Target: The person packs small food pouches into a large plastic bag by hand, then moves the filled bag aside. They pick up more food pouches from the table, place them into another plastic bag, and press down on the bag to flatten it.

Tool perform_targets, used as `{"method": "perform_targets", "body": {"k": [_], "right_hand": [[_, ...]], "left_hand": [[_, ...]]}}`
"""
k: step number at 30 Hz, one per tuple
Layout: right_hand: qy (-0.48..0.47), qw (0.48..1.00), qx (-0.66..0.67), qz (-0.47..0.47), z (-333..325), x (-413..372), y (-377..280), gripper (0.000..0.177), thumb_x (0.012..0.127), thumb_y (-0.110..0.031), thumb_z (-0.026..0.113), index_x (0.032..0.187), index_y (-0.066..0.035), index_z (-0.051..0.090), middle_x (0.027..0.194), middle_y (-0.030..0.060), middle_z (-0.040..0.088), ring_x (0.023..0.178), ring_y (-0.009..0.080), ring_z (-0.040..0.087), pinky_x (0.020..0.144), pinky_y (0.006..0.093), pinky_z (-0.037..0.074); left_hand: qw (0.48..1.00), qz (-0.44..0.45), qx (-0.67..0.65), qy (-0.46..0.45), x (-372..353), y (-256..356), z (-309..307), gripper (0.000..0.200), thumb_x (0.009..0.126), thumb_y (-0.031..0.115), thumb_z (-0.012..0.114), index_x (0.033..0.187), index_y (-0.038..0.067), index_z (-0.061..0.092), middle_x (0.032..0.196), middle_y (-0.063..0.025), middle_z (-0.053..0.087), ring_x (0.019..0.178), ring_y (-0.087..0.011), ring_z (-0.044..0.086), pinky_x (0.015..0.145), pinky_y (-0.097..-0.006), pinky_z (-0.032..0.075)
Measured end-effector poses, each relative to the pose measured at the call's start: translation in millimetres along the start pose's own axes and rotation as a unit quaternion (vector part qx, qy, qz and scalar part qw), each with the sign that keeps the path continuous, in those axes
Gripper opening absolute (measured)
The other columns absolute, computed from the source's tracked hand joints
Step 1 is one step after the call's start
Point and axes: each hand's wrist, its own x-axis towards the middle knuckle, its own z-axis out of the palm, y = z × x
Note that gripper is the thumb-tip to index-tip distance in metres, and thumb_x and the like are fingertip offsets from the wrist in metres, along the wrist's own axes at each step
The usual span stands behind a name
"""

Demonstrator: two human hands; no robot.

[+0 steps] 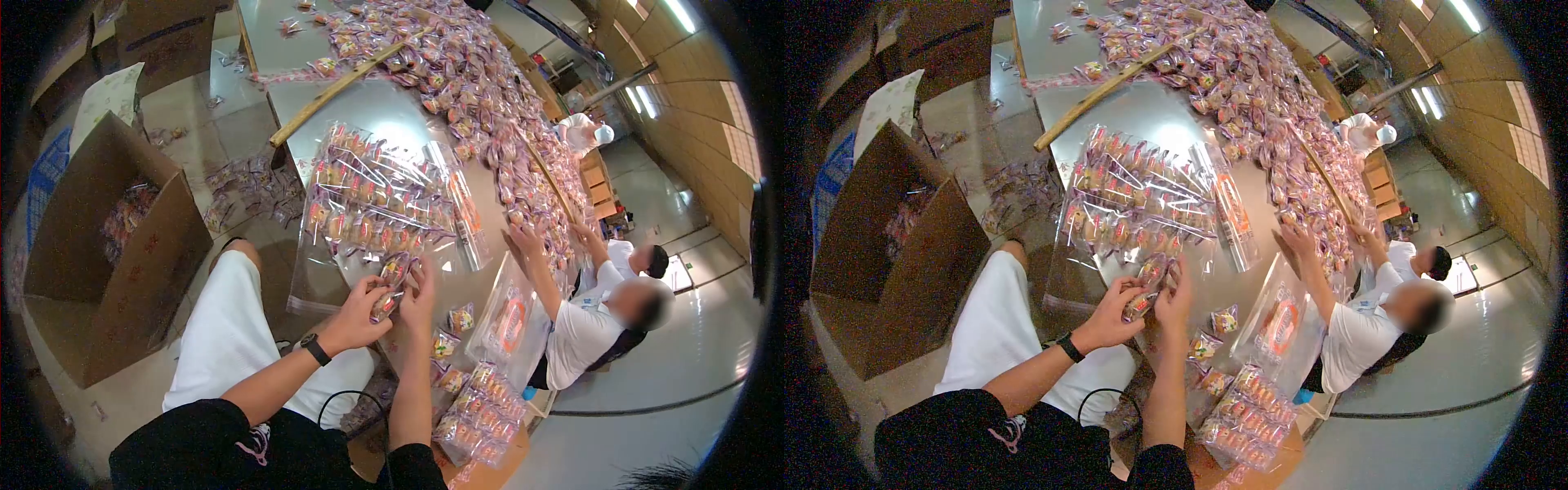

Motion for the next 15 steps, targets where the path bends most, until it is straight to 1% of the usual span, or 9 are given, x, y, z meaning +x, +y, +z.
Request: {"method": "perform_targets", "body": {"k": [1,4,7,8,10,11,13,15], "right_hand": [[-0.03,0.999,0.003,-0.014,-1.0,-3.0,-4.3,0.08,0.085,0.008,0.066,0.159,-0.007,0.038,0.164,0.0194,0.038,0.138,0.0313,0.055,0.105,0.0436,0.053],[-0.068,0.994,-0.04,-0.081,-1.0,-8.3,-26.9,0.097,0.077,0.017,0.063,0.164,-0.007,0.029,0.168,0.0186,0.026,0.147,0.0338,0.046,0.11,0.0426,0.053],[-0.094,0.993,0.072,0.007,-3.5,-3.7,-2.6,0.094,0.075,0.014,0.07,0.161,-0.007,0.037,0.168,0.0187,0.025,0.148,0.0348,0.043,0.11,0.0442,0.052],[-0.083,0.996,-0.011,-0.016,-6.5,-3.8,3.7,0.091,0.076,0.012,0.072,0.159,-0.007,0.04,0.168,0.019,0.026,0.148,0.0353,0.043,0.111,0.0446,0.051],[-0.059,0.98,-0.178,-0.06,-4.1,-0.9,-23.8,0.085,0.076,0.009,0.075,0.155,-0.006,0.046,0.166,0.0196,0.029,0.148,0.0364,0.043,0.113,0.0456,0.049],[-0.051,0.983,-0.166,-0.061,-4.0,-1.0,-23.9,0.082,0.077,0.007,0.077,0.153,-0.006,0.049,0.166,0.0206,0.03,0.148,0.0369,0.044,0.114,0.0459,0.048],[-0.037,0.987,-0.143,-0.064,-4.1,-3.7,-20.1,0.074,0.079,0.003,0.079,0.149,-0.007,0.054,0.165,0.0226,0.031,0.147,0.0379,0.044,0.116,0.0465,0.045],[-0.008,0.989,-0.126,-0.072,-1.2,-7.9,-6.9,0.068,0.082,-0.001,0.078,0.147,-0.007,0.056,0.163,0.0246,0.034,0.147,0.0398,0.043,0.117,0.0469,0.042]], "left_hand": [[1.0,0.002,0.004,0.0,-0.1,0.4,-0.4,0.061,0.077,0.016,0.073,0.133,-0.004,0.061,0.145,-0.0233,0.048,0.132,-0.0397,0.055,0.113,-0.0446,0.044],[1.0,0.014,0.012,-0.018,1.3,2.4,-3.3,0.059,0.079,0.013,0.071,0.135,-0.002,0.061,0.143,-0.0206,0.047,0.135,-0.0372,0.051,0.117,-0.0435,0.042],[0.997,0.036,0.013,-0.067,8.6,5.9,-15.9,0.058,0.078,0.015,0.07,0.133,-0.001,0.062,0.142,-0.0212,0.05,0.135,-0.0396,0.051,0.116,-0.0451,0.042],[0.994,0.052,0.058,-0.078,11.5,8.0,-20.1,0.055,0.077,0.016,0.071,0.128,-0.001,0.065,0.141,-0.0211,0.051,0.135,-0.0394,0.051,0.115,-0.0458,0.042],[0.981,0.084,0.146,-0.101,18.9,22.6,-31.5,0.049,0.075,0.017,0.073,0.12,-0.002,0.069,0.139,-0.0211,0.054,0.133,-0.0389,0.051,0.113,-0.0472,0.043],[0.966,0.118,0.21,-0.092,23.4,31.4,-36.3,0.047,0.074,0.018,0.074,0.117,-0.001,0.07,0.141,-0.0209,0.053,0.134,-0.0377,0.05,0.113,-0.0473,0.042],[0.921,0.183,0.337,-0.073,33.2,46.7,-41.7,0.044,0.071,0.019,0.077,0.11,-0.001,0.073,0.144,-0.0204,0.053,0.136,-0.0354,0.048,0.114,-0.0475,0.04],[0.886,0.198,0.401,-0.123,44.8,45.3,-41.1,0.044,0.069,0.019,0.077,0.108,-0.001,0.073,0.145,-0.0202,0.052,0.137,-0.0359,0.048,0.115,-0.0478,0.038]]}}
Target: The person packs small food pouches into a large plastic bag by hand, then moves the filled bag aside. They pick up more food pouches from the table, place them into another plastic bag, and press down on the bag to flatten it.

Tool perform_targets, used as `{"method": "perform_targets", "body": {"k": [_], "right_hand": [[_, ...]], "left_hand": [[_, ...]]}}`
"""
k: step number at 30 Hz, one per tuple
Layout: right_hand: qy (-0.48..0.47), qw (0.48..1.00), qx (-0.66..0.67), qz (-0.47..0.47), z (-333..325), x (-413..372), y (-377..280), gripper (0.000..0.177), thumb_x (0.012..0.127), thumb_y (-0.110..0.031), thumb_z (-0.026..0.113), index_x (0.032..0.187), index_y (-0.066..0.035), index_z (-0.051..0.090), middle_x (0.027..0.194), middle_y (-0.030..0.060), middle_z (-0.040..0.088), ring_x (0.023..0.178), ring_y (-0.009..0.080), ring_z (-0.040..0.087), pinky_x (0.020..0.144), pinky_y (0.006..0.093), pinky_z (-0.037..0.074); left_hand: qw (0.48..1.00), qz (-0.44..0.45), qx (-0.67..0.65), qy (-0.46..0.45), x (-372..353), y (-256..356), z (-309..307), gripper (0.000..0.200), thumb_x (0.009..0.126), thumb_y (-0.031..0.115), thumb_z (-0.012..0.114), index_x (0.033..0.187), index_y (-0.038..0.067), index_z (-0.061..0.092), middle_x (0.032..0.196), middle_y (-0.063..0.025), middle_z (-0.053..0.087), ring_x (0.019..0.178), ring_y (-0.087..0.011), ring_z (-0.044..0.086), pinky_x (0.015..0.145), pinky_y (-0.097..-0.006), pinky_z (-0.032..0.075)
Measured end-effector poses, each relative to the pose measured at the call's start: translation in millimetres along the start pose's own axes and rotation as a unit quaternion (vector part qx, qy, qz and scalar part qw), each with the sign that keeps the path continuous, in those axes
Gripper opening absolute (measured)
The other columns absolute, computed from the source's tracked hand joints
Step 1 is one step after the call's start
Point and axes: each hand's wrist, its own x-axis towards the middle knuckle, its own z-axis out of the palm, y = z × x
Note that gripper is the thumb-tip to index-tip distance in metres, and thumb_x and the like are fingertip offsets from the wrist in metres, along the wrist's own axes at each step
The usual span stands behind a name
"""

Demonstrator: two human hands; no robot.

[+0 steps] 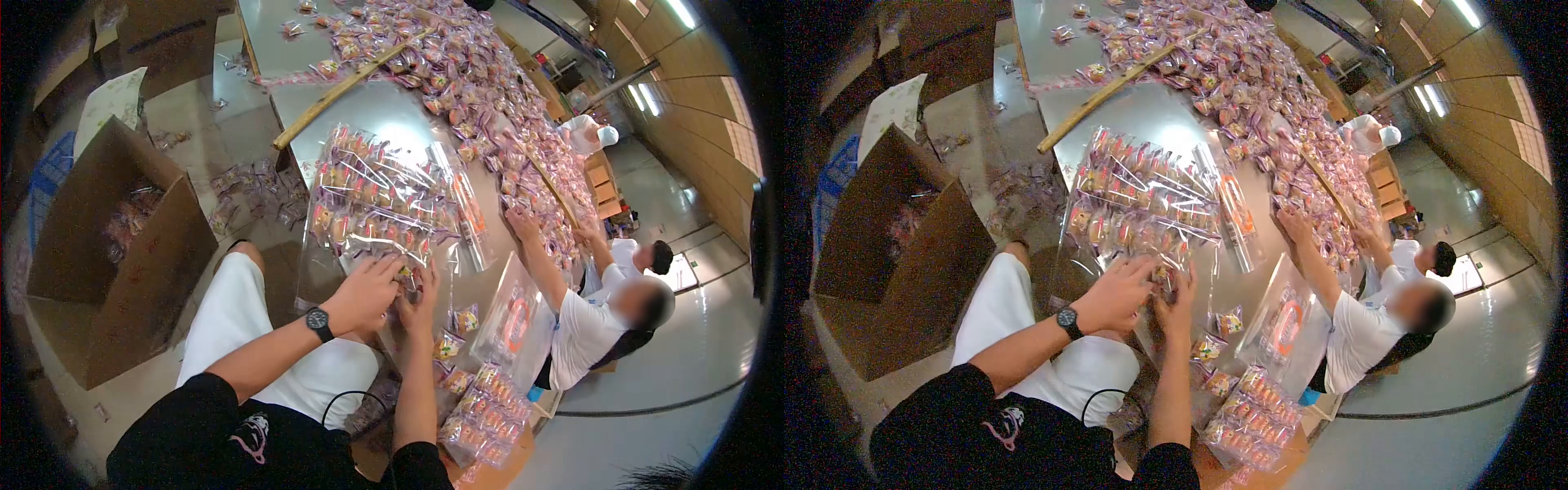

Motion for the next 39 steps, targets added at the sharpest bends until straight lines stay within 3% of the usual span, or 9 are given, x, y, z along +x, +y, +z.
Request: {"method": "perform_targets", "body": {"k": [5,11,13,16,19,25,28,32,39], "right_hand": [[0.039,0.996,-0.063,-0.043,4.5,-6.6,12.3,0.058,0.088,-0.008,0.076,0.144,-0.005,0.06,0.157,0.0276,0.041,0.146,0.0421,0.043,0.117,0.0477,0.04],[0.045,0.994,-0.09,-0.049,0.7,-8.1,5.4,0.055,0.091,-0.009,0.073,0.144,-0.006,0.059,0.153,0.0263,0.045,0.146,0.0431,0.042,0.119,0.0481,0.036],[0.048,0.994,-0.094,-0.023,0.6,-8.4,5.0,0.054,0.092,-0.01,0.074,0.144,-0.005,0.059,0.152,0.0263,0.045,0.146,0.0427,0.042,0.119,0.049,0.035],[0.095,0.994,-0.053,-0.028,3.7,-11.2,5.3,0.053,0.094,-0.016,0.074,0.144,-0.005,0.059,0.155,0.0285,0.039,0.143,0.0442,0.045,0.117,0.0477,0.041],[0.115,0.989,-0.088,-0.04,3.7,-9.5,10.9,0.057,0.092,-0.018,0.077,0.144,-0.005,0.059,0.154,0.0284,0.038,0.142,0.0457,0.044,0.116,0.0485,0.041],[0.083,0.987,-0.137,0.017,5.1,24.9,1.7,0.064,0.085,-0.024,0.086,0.142,-0.01,0.061,0.152,0.0292,0.039,0.141,0.0465,0.044,0.116,0.0511,0.04],[0.15,0.97,-0.182,-0.061,15.7,41.6,15.9,0.065,0.082,-0.026,0.089,0.14,-0.011,0.063,0.151,0.0286,0.04,0.141,0.0463,0.044,0.116,0.0505,0.04],[0.118,0.98,-0.162,0.001,12.0,42.9,9.2,0.068,0.08,-0.022,0.09,0.141,-0.011,0.062,0.151,0.0273,0.044,0.142,0.0457,0.044,0.116,0.0509,0.04],[0.065,0.99,-0.115,-0.053,-9.1,28.9,-0.7,0.059,0.083,-0.014,0.084,0.137,-0.007,0.062,0.144,0.0232,0.053,0.134,0.0404,0.053,0.113,0.0488,0.043]], "left_hand": [[0.98,0.084,0.179,0.026,11.0,-4.7,9.2,0.037,0.073,0.019,0.073,0.104,-0.001,0.074,0.147,-0.0161,0.054,0.14,-0.0328,0.047,0.114,-0.0481,0.038],[0.974,0.005,0.092,-0.206,45.1,-13.8,-0.1,0.045,0.069,0.031,0.075,0.105,0.005,0.076,0.128,-0.0073,0.065,0.125,-0.0282,0.061,0.118,-0.048,0.036],[0.991,0.034,0.078,-0.106,43.1,-23.5,4.3,0.046,0.063,0.031,0.075,0.1,0.005,0.075,0.116,-0.0101,0.069,0.113,-0.0277,0.066,0.115,-0.0475,0.038],[0.987,0.021,0.084,-0.134,45.8,-31.1,0.4,0.054,0.058,0.029,0.077,0.105,0.002,0.075,0.13,-0.021,0.067,0.127,-0.0311,0.062,0.119,-0.0479,0.036],[0.989,0.061,0.136,-0.016,40.4,-38.9,18.3,0.058,0.067,0.033,0.077,0.115,0.001,0.075,0.142,-0.0176,0.061,0.1,-0.0282,0.073,0.118,-0.0529,0.035],[0.978,0.031,0.163,-0.126,38.0,-31.3,2.5,0.058,0.07,0.036,0.077,0.117,0.002,0.075,0.159,-0.0184,0.045,0.118,-0.0274,0.069,0.122,-0.0586,0.029],[0.973,0.048,0.188,-0.122,34.5,-28.0,-4.8,0.058,0.07,0.035,0.078,0.117,0.001,0.074,0.161,-0.0216,0.042,0.136,-0.0255,0.057,0.122,-0.059,0.029],[0.978,0.018,0.144,-0.152,35.0,-24.4,-7.4,0.061,0.067,0.032,0.08,0.119,0.0,0.073,0.161,-0.0224,0.042,0.147,-0.029,0.045,0.124,-0.0592,0.028],[0.983,0.026,0.149,-0.1,23.5,-16.8,-7.5,0.058,0.07,0.032,0.081,0.12,0.005,0.071,0.151,-0.0148,0.052,0.132,-0.0293,0.056,0.122,-0.0542,0.033]]}}
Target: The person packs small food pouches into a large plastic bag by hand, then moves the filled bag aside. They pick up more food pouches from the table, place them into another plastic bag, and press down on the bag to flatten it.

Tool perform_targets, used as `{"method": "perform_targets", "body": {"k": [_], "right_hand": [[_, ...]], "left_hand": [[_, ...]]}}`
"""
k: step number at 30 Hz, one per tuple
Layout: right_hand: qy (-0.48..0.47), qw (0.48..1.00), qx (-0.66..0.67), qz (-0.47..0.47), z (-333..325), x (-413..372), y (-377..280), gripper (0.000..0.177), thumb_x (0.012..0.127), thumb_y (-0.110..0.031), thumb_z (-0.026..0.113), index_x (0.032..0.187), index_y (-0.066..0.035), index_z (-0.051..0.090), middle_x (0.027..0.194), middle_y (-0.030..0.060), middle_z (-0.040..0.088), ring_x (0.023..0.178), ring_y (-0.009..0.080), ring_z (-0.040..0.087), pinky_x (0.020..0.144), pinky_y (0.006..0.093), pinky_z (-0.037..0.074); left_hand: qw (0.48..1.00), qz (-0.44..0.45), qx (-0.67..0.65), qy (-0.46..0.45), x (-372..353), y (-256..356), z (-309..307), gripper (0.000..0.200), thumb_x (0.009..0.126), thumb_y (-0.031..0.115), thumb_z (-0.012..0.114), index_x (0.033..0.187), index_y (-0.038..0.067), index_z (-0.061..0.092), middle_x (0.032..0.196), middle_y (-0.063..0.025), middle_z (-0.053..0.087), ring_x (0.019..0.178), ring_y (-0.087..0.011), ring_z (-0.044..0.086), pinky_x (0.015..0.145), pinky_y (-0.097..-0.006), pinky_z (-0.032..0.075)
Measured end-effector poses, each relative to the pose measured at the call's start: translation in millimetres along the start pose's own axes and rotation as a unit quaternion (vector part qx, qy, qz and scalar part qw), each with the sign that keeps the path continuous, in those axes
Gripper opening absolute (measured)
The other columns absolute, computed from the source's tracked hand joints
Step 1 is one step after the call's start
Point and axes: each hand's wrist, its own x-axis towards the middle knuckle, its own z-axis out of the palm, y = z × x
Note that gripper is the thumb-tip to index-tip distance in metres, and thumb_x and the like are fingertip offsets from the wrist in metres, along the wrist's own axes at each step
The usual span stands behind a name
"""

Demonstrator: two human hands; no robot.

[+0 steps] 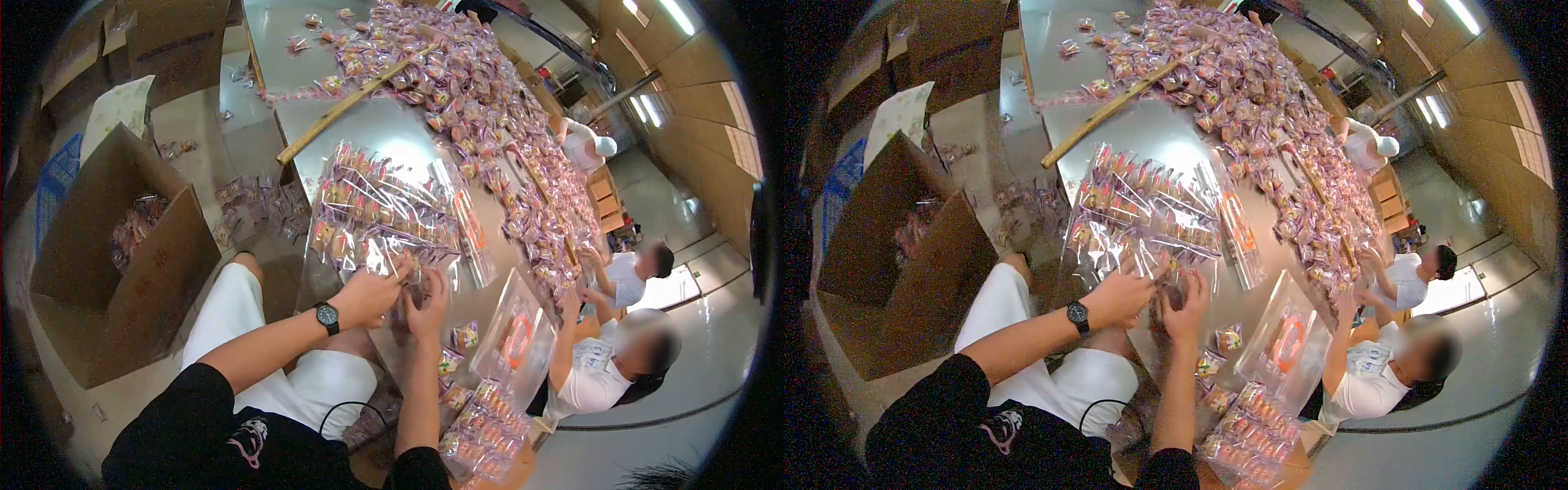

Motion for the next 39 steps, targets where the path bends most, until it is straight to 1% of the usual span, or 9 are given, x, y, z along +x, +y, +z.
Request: {"method": "perform_targets", "body": {"k": [4,8,16,21,25,28,30,33,39], "right_hand": [[-0.01,0.983,0.065,0.171,9.4,-0.3,25.0,0.055,0.086,-0.011,0.08,0.137,-0.003,0.061,0.143,0.023,0.055,0.132,0.0392,0.055,0.113,0.0472,0.044],[0.102,0.993,-0.036,0.049,19.6,-1.3,24.5,0.066,0.091,-0.011,0.076,0.149,0.004,0.048,0.145,0.0249,0.056,0.128,0.031,0.059,0.097,0.0397,0.054],[0.081,0.992,0.046,0.083,26.7,2.6,25.6,0.067,0.094,-0.001,0.063,0.156,0.002,0.038,0.154,0.0236,0.048,0.135,0.0336,0.055,0.111,0.0414,0.045],[0.072,0.992,-0.092,-0.036,20.9,10.5,47.4,0.06,0.098,-0.009,0.065,0.153,0.003,0.045,0.144,0.0223,0.058,0.136,0.0385,0.054,0.114,0.0433,0.042],[0.017,0.995,-0.068,0.078,8.4,22.4,33.5,0.055,0.094,-0.005,0.065,0.147,0.003,0.052,0.155,0.0296,0.045,0.146,0.0448,0.042,0.123,0.0497,0.031],[0.053,0.99,-0.118,0.064,11.9,12.7,9.7,0.059,0.095,-0.007,0.066,0.15,0.002,0.049,0.16,0.0283,0.037,0.149,0.0436,0.038,0.123,0.0502,0.032],[0.086,0.991,-0.098,0.041,9.5,0.3,0.3,0.059,0.096,-0.008,0.066,0.152,0.001,0.047,0.163,0.0279,0.032,0.15,0.0427,0.036,0.122,0.0496,0.033],[0.107,0.989,-0.068,0.071,3.5,-27.2,-29.4,0.054,0.097,-0.006,0.063,0.15,0.0,0.049,0.164,0.0267,0.029,0.148,0.0378,0.04,0.118,0.0474,0.041],[0.222,0.96,0.148,0.088,-31.9,-80.5,-118.6,0.041,0.096,-0.006,0.064,0.136,-0.001,0.058,0.122,0.019,0.066,0.117,0.0305,0.062,0.102,0.041,0.051]], "left_hand": [[0.994,0.042,0.012,0.097,-8.5,3.6,18.0,0.055,0.074,0.03,0.079,0.123,0.005,0.069,0.148,-0.0132,0.054,0.127,-0.0281,0.058,0.118,-0.0512,0.038],[0.982,0.056,-0.08,0.164,-34.6,15.1,15.0,0.054,0.076,0.026,0.078,0.125,0.005,0.067,0.138,-0.0114,0.059,0.118,-0.0281,0.062,0.112,-0.0487,0.042],[0.921,-0.049,-0.33,0.2,-115.5,34.0,-8.4,0.054,0.077,0.018,0.076,0.129,0.004,0.066,0.125,-0.0118,0.066,0.118,-0.0311,0.061,0.103,-0.045,0.046],[0.808,-0.005,-0.543,0.228,-136.1,18.5,-69.8,0.053,0.079,0.019,0.075,0.128,0.002,0.067,0.13,-0.016,0.064,0.121,-0.033,0.06,0.105,-0.042,0.046],[0.56,0.087,-0.737,0.368,-140.7,31.6,-134.6,0.045,0.089,0.039,0.074,0.12,0.006,0.068,0.116,-0.0174,0.066,0.112,-0.0351,0.061,0.101,-0.0453,0.048],[0.426,0.288,-0.827,0.227,-143.1,18.9,-171.1,0.028,0.097,0.031,0.067,0.115,0.01,0.07,0.113,-0.0165,0.07,0.103,-0.0423,0.066,0.099,-0.0542,0.05],[0.388,0.344,-0.834,0.191,-145.3,21.8,-177.9,0.019,0.101,0.025,0.062,0.111,0.012,0.072,0.112,-0.0159,0.073,0.097,-0.047,0.069,0.098,-0.0602,0.051],[0.37,0.303,-0.775,0.414,-155.0,68.3,-161.9,0.019,0.106,0.024,0.061,0.114,0.014,0.075,0.118,-0.0171,0.071,0.114,-0.0359,0.069,0.102,-0.048,0.053],[0.331,0.29,-0.795,0.417,-164.9,68.5,-160.1,0.019,0.105,0.024,0.061,0.113,0.013,0.074,0.117,-0.0169,0.071,0.112,-0.0356,0.069,0.101,-0.0481,0.054]]}}
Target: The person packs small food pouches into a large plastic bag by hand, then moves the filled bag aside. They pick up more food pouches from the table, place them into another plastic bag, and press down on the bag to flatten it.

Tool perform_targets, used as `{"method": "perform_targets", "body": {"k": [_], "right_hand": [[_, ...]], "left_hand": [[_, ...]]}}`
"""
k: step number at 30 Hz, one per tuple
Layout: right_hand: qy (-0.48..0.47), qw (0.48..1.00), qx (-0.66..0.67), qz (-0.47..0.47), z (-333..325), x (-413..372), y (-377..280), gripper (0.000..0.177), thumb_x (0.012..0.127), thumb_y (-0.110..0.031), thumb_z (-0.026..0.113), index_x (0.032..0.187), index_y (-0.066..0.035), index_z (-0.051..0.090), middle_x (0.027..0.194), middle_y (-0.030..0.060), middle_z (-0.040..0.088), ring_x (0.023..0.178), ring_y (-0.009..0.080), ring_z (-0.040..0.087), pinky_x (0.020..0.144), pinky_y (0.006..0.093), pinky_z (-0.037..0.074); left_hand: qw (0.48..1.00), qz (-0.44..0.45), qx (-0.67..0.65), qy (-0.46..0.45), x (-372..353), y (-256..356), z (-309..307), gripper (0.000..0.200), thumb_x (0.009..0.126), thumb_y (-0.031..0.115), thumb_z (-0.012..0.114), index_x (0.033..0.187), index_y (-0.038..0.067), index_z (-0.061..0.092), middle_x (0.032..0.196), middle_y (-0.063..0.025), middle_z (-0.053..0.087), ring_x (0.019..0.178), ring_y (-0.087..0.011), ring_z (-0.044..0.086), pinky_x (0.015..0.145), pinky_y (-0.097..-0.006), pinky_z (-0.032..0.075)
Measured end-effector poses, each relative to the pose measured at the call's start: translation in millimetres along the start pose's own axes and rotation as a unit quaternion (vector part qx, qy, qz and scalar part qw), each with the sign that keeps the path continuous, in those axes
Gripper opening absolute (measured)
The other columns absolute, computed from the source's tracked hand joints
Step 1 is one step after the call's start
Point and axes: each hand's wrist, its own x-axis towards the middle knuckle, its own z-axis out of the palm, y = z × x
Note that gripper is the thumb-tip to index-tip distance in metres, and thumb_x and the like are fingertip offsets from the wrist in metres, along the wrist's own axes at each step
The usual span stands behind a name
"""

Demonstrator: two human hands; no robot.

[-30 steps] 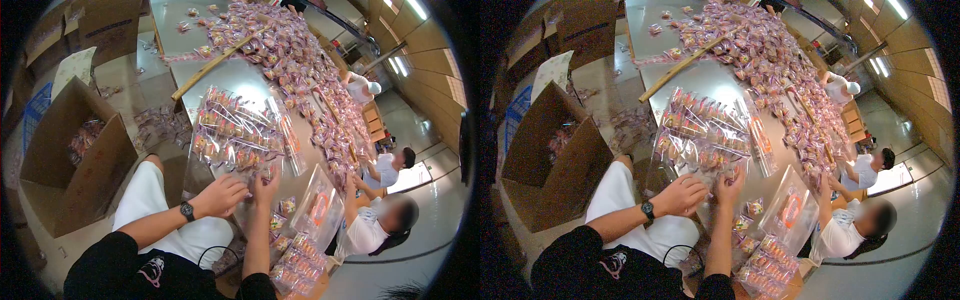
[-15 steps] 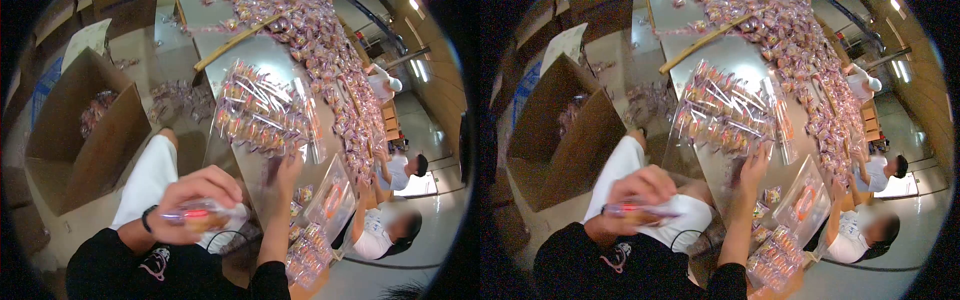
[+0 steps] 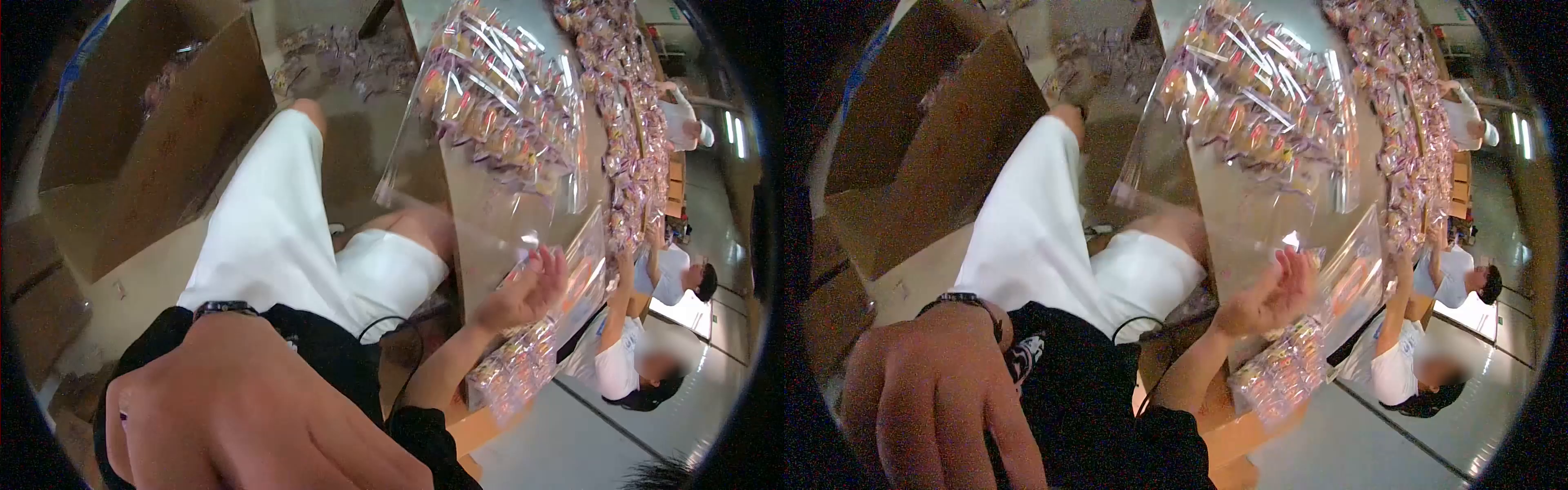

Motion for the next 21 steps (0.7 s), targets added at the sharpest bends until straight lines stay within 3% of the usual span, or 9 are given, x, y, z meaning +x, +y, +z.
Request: {"method": "perform_targets", "body": {"k": [3,6,8,11,12,14,16,21], "right_hand": [[-0.043,0.988,0.13,-0.076,-16.4,0.0,-53.4,0.036,0.095,-0.013,0.063,0.129,-0.001,0.06,0.106,0.0187,0.068,0.104,0.0304,0.063,0.096,0.0416,0.051],[-0.077,0.948,0.295,-0.095,-28.6,-4.8,-114.6,0.017,0.094,-0.013,0.066,0.111,-0.01,0.064,0.11,0.0076,0.065,0.093,0.0244,0.059,0.082,0.0401,0.05],[-0.116,0.904,0.399,-0.103,-27.5,-11.3,-142.7,0.016,0.09,-0.016,0.069,0.105,-0.014,0.063,0.104,0.0065,0.064,0.09,0.0252,0.057,0.078,0.042,0.048],[-0.244,0.86,0.446,-0.044,-57.3,-16.5,-159.5,0.024,0.096,-0.023,0.064,0.119,-0.02,0.062,0.107,0.0008,0.056,0.094,0.025,0.055,0.076,0.0445,0.043],[-0.319,0.852,0.414,-0.027,-63.0,-17.6,-163.1,0.03,0.101,-0.026,0.064,0.13,-0.021,0.061,0.116,0.0032,0.059,0.098,0.0265,0.058,0.076,0.0463,0.045],[-0.38,0.805,0.455,-0.004,-31.7,-18.1,-172.1,0.036,0.106,-0.028,0.062,0.141,-0.022,0.061,0.125,0.0051,0.062,0.102,0.029,0.061,0.077,0.0458,0.048],[-0.413,0.76,0.5,0.045,-25.7,-9.6,-176.6,0.035,0.107,-0.028,0.059,0.141,-0.022,0.061,0.125,0.0044,0.062,0.102,0.0297,0.061,0.076,0.0438,0.048],[-0.273,0.776,0.568,0.021,3.8,-46.4,-198.9,0.031,0.107,-0.026,0.057,0.138,-0.02,0.062,0.124,0.0036,0.062,0.103,0.0292,0.061,0.074,0.0428,0.051]], "left_hand": [[0.998,-0.023,-0.046,0.033,8.5,4.0,-12.1,0.019,0.105,0.024,0.061,0.113,0.013,0.074,0.117,-0.0168,0.071,0.111,-0.0354,0.069,0.1,-0.0481,0.054],[0.992,-0.034,-0.098,0.07,21.7,4.8,-35.7,0.019,0.105,0.024,0.061,0.113,0.013,0.074,0.117,-0.0166,0.071,0.11,-0.0353,0.069,0.099,-0.0482,0.054],[0.988,-0.036,-0.118,0.091,27.7,4.1,-52.3,0.019,0.105,0.023,0.061,0.113,0.013,0.074,0.117,-0.0166,0.071,0.11,-0.0352,0.069,0.099,-0.0482,0.054],[0.984,-0.04,-0.137,0.107,33.6,3.7,-73.2,0.019,0.104,0.023,0.061,0.113,0.012,0.074,0.116,-0.0164,0.071,0.109,-0.035,0.069,0.098,-0.0483,0.054],[0.983,-0.042,-0.144,0.107,35.9,3.0,-78.9,0.019,0.104,0.023,0.061,0.113,0.012,0.074,0.116,-0.0164,0.071,0.108,-0.035,0.069,0.098,-0.0483,0.054],[0.979,-0.047,-0.161,0.112,37.6,2.9,-87.6,0.019,0.104,0.023,0.061,0.113,0.012,0.074,0.116,-0.0163,0.071,0.108,-0.0349,0.069,0.097,-0.0484,0.054],[0.976,-0.048,-0.175,0.118,37.3,3.1,-90.5,0.019,0.104,0.023,0.061,0.113,0.012,0.074,0.116,-0.0162,0.071,0.107,-0.0348,0.069,0.096,-0.0484,0.054],[0.975,-0.052,-0.187,0.112,40.7,8.4,-85.6,0.019,0.104,0.023,0.061,0.112,0.012,0.073,0.116,-0.016,0.071,0.106,-0.0345,0.069,0.095,-0.0485,0.054]]}}
